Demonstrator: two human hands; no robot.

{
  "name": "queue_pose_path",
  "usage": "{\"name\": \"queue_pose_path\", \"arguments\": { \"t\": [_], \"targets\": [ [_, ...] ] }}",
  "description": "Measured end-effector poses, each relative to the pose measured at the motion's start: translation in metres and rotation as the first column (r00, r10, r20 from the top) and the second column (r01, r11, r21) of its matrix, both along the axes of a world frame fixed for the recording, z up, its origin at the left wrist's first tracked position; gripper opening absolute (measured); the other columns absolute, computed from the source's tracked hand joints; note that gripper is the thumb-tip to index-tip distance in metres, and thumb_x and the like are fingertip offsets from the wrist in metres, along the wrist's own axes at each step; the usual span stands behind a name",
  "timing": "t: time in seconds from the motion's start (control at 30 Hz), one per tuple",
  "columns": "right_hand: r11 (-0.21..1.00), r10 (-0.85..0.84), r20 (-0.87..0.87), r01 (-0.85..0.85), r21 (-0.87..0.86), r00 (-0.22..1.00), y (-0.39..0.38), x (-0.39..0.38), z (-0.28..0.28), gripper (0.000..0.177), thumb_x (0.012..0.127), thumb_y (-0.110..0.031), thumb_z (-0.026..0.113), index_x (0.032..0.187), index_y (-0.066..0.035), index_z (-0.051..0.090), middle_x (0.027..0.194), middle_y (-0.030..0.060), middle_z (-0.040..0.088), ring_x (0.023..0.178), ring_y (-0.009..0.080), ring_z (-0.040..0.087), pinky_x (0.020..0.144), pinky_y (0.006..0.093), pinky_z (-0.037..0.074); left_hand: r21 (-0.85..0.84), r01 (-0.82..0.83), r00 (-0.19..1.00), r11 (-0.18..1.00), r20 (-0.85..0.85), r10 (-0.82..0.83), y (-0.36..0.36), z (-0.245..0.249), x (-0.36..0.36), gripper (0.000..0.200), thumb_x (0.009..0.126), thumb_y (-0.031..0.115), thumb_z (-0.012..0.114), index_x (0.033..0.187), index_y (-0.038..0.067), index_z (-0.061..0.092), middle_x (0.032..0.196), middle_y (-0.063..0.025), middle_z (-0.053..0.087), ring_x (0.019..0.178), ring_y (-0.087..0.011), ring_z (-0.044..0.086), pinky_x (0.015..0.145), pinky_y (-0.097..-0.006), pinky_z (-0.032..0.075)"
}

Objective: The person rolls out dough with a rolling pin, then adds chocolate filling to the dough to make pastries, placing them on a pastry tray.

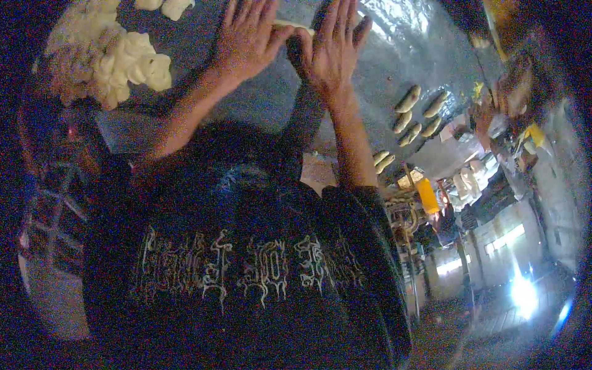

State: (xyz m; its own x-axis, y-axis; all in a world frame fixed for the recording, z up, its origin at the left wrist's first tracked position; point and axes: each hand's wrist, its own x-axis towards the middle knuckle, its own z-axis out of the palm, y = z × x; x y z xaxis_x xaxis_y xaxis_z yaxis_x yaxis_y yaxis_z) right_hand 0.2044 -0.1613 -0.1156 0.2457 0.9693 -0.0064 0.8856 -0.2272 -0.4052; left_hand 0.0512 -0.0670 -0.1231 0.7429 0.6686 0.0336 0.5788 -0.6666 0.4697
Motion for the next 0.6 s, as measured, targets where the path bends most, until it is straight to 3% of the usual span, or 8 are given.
{"name": "queue_pose_path", "arguments": {
  "t": [0.03,0.13,0.17,0.27,0.3,0.4,0.5,0.6],
  "targets": [
    [0.999,0.003,0.048,-0.005,0.047,0.999,-0.006,0.003,-0.001,0.077,0.102,-0.044,0.051,0.157,0.002,0.024,0.163,0.0245,0.027,0.152,0.0406,0.024,0.122,0.0577,0.012,0.007,0.034,0.999,0.999,0.039,-0.034,0.006,-0.001,-0.001,0.076,0.108,0.051,0.03,0.157,-0.006,0.023,0.163,-0.024,0.025,0.152,-0.0415,0.022,0.124,-0.0538,0.015],
    [0.99,0.037,-0.033,-0.032,0.134,0.999,-0.029,0.001,0.007,0.075,0.097,-0.037,0.064,0.155,-0.001,0.032,0.157,0.0225,0.039,0.143,0.0387,0.04,0.117,0.0524,0.027,-0.148,0.047,0.977,0.988,0.212,-0.015,0.013,0.01,-0.015,0.072,0.108,0.049,0.03,0.157,-0.005,0.024,0.163,-0.0231,0.026,0.151,-0.0427,0.023,0.124,-0.0538,0.014],
    [0.99,0.027,-0.006,-0.026,0.137,1.0,-0.03,-0.004,0.012,0.067,0.092,-0.027,0.072,0.149,-0.006,0.044,0.147,0.0207,0.051,0.13,0.0374,0.052,0.106,0.0481,0.042,-0.145,0.056,0.986,0.988,0.167,-0.031,0.011,0.016,-0.023,0.065,0.109,0.039,0.03,0.157,-0.004,0.024,0.163,-0.0225,0.026,0.151,-0.0413,0.022,0.125,-0.0522,0.014],
    [0.99,0.136,0.117,-0.14,0.021,0.984,-0.031,0.005,-0.011,0.059,0.092,-0.024,0.07,0.144,-0.008,0.048,0.14,0.0193,0.055,0.119,0.0388,0.058,0.096,0.0478,0.049,-0.055,-0.002,0.944,0.998,0.331,0.02,-0.004,-0.02,-0.046,0.056,0.101,0.03,0.056,0.148,0.001,0.044,0.157,-0.0208,0.039,0.147,-0.0378,0.034,0.12,-0.049,0.026],
    [0.994,0.104,-0.045,-0.105,-0.025,0.994,-0.025,0.008,-0.004,0.039,0.092,-0.021,0.068,0.128,-0.008,0.062,0.121,0.0184,0.065,0.103,0.0385,0.064,0.087,0.047,0.053,-0.054,-0.014,0.949,0.998,0.313,0.03,-0.008,-0.013,-0.051,0.052,0.101,0.027,0.058,0.145,0.001,0.047,0.155,-0.022,0.041,0.146,-0.0406,0.036,0.119,-0.0496,0.028],
    [0.986,0.158,-0.19,-0.164,-0.016,0.969,-0.025,0.025,-0.007,0.025,0.093,-0.026,0.068,0.107,-0.007,0.073,0.099,0.0183,0.071,0.088,0.036,0.068,0.081,0.0459,0.054,-0.012,-0.04,0.966,0.999,0.254,0.041,-0.025,0.003,-0.071,0.047,0.102,0.025,0.057,0.142,0.001,0.051,0.154,-0.023,0.042,0.145,-0.0436,0.035,0.119,-0.0502,0.028],
    [0.837,-0.022,-0.321,-0.158,-0.524,0.947,-0.037,0.045,0.04,0.029,0.092,-0.033,0.07,0.093,-0.004,0.076,0.083,0.0188,0.071,0.079,0.0305,0.07,0.078,0.0435,0.055,-0.075,-0.103,0.961,0.992,0.248,0.119,-0.049,0.017,-0.087,0.047,0.103,0.025,0.056,0.142,0.001,0.051,0.156,-0.0234,0.039,0.147,-0.0434,0.032,0.121,-0.0505,0.026],
    [0.958,-0.082,-0.494,-0.068,-0.278,0.866,-0.084,0.091,0.056,0.039,0.091,-0.041,0.072,0.094,-0.002,0.075,0.083,0.0162,0.073,0.076,0.0256,0.07,0.074,0.0395,0.055,-0.095,-0.151,0.951,0.984,0.258,0.171,-0.074,0.015,-0.102,0.048,0.103,0.024,0.056,0.143,0.0,0.049,0.157,-0.024,0.038,0.148,-0.0436,0.03,0.121,-0.0505,0.026]
  ]
}}
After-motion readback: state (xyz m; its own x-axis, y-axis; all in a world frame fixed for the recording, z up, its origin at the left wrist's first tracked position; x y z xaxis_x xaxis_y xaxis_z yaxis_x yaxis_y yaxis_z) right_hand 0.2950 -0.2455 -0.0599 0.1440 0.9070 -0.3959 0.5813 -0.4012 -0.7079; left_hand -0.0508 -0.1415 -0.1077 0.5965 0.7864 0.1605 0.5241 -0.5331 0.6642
